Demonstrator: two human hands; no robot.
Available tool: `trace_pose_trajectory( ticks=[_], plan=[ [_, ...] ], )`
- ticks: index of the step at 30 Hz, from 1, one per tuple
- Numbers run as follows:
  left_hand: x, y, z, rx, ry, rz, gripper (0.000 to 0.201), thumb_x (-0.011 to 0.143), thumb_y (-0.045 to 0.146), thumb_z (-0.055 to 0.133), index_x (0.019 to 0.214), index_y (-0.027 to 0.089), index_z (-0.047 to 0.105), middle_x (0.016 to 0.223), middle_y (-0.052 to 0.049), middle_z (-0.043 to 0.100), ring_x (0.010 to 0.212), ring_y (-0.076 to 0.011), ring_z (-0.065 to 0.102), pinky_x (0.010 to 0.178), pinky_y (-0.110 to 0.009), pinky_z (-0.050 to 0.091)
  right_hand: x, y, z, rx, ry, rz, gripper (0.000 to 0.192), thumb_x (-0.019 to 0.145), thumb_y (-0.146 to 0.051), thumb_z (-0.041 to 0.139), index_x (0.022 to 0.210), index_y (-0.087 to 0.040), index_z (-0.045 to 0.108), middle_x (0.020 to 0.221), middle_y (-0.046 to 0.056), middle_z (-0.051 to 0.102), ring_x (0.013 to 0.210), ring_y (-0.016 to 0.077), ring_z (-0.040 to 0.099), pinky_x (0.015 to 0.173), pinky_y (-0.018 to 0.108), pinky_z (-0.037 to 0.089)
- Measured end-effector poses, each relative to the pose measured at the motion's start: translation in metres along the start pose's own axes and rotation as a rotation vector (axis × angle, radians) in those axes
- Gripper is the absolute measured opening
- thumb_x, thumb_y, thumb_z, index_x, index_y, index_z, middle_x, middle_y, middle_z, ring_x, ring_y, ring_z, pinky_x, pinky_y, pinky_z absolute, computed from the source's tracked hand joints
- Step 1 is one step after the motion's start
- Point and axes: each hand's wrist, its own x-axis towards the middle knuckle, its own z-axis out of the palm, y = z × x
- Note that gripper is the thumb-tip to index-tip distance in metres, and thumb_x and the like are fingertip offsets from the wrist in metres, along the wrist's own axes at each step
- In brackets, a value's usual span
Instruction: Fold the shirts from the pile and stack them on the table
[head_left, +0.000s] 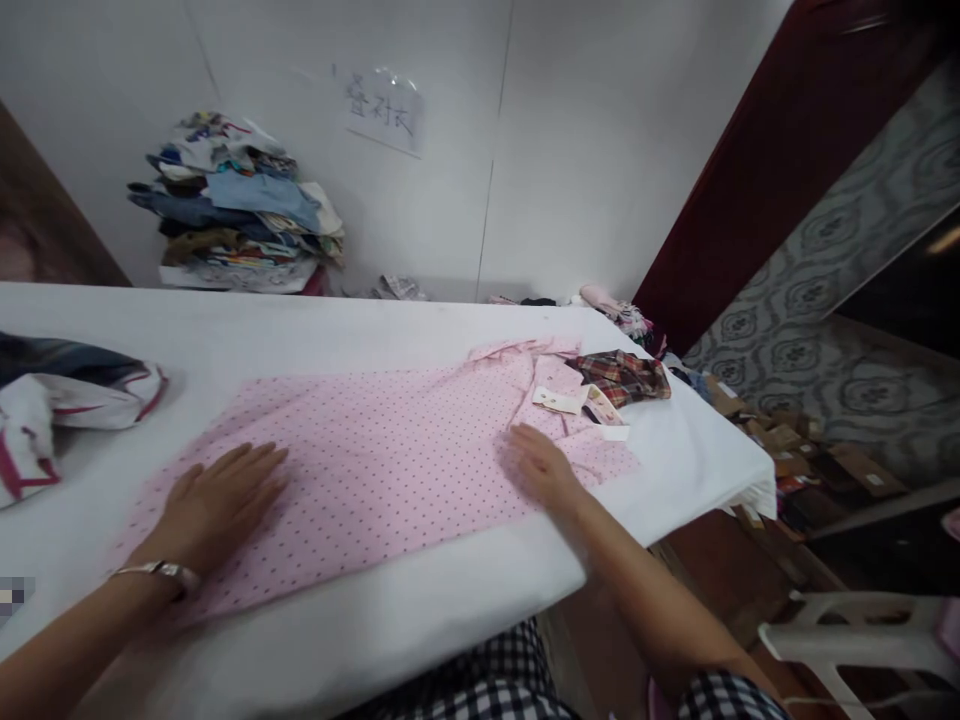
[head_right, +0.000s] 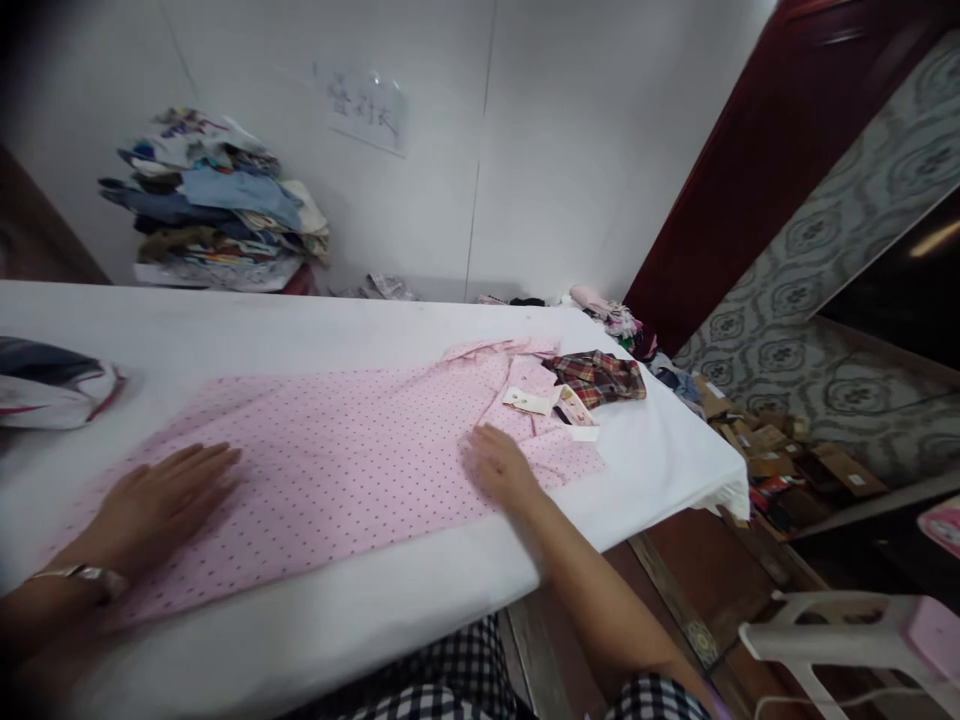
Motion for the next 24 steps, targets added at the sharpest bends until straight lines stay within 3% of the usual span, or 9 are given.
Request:
trace_pose_trajectory(
  ticks=[3,6,9,12,14,16,20,24],
  plan=[
    [-0.005,-0.002,-0.001,0.053,0.005,0.085,0.054,0.088,0.04,0.025,0.127,0.019,0.056,0.134,-0.009,0.057,0.13,-0.0275,0.044,0.109,-0.051,0.027,0.004,0.03,-0.031,-0.251,0.1,0.151,0.034,0.091,-0.029,0.045,0.116,-0.019,0.066,0.128,0.011,0.06,0.123,0.0253,0.05,0.104,0.044,0.038],
    [-0.003,0.006,-0.004,0.111,0.005,0.122,0.054,0.088,0.04,0.024,0.122,0.016,0.059,0.124,-0.012,0.063,0.118,-0.0277,0.053,0.104,-0.048,0.034,0.009,0.057,-0.057,-0.487,0.053,0.386,0.034,0.087,-0.029,0.049,0.113,-0.013,0.066,0.114,0.017,0.065,0.112,0.0279,0.057,0.096,0.04,0.042],
    [0.004,0.015,-0.012,0.1,-0.014,0.15,0.052,0.086,0.041,0.028,0.108,0.013,0.066,0.109,-0.013,0.068,0.104,-0.0262,0.058,0.098,-0.04,0.04,0.016,0.074,-0.067,-0.541,0.021,0.528,0.035,0.083,-0.028,0.055,0.112,-0.012,0.065,0.104,0.017,0.068,0.102,0.0276,0.062,0.088,0.036,0.044],
    [0.009,0.022,-0.023,0.08,0.045,0.134,0.048,0.086,0.041,0.029,0.093,0.014,0.068,0.099,-0.012,0.07,0.097,-0.0257,0.059,0.094,-0.038,0.042,0.021,0.083,-0.066,-0.526,0.058,0.501,0.03,0.084,-0.025,0.052,0.107,-0.014,0.066,0.106,0.013,0.068,0.102,0.0245,0.061,0.09,0.033,0.042],
    [0.011,0.024,-0.028,0.11,0.127,0.091,0.048,0.086,0.04,0.028,0.092,0.015,0.068,0.099,-0.012,0.069,0.097,-0.027,0.058,0.093,-0.04,0.042,0.022,0.086,-0.064,-0.507,0.096,0.477,0.028,0.085,-0.026,0.049,0.105,-0.016,0.066,0.107,0.011,0.068,0.102,0.0225,0.06,0.09,0.031,0.042],
    [0.012,0.024,-0.029,0.132,0.129,0.056,0.049,0.087,0.04,0.027,0.092,0.015,0.068,0.102,-0.013,0.069,0.098,-0.0286,0.058,0.092,-0.042,0.044,0.021,0.088,-0.061,-0.482,0.117,0.475,0.027,0.085,-0.026,0.048,0.104,-0.016,0.066,0.103,0.01,0.069,0.098,0.0217,0.061,0.086,0.031,0.043],
    [0.014,0.023,-0.021,0.076,0.031,0.017,0.049,0.085,0.038,0.027,0.101,0.015,0.068,0.112,-0.012,0.068,0.105,-0.0284,0.059,0.093,-0.042,0.045,0.016,0.094,-0.059,-0.463,0.105,0.479,0.027,0.084,-0.028,0.05,0.101,-0.017,0.067,0.095,0.009,0.069,0.091,0.022,0.061,0.082,0.032,0.044],
    [0.001,0.025,-0.02,0.007,0.191,0.028,0.059,0.083,0.044,0.025,0.116,0.013,0.062,0.126,-0.015,0.062,0.118,-0.0273,0.055,0.105,-0.041,0.039,0.018,0.1,-0.07,-0.495,0.153,0.378,0.031,0.085,-0.023,0.044,0.104,-0.015,0.067,0.103,0.012,0.066,0.101,0.0241,0.057,0.09,0.035,0.041]
  ],
)
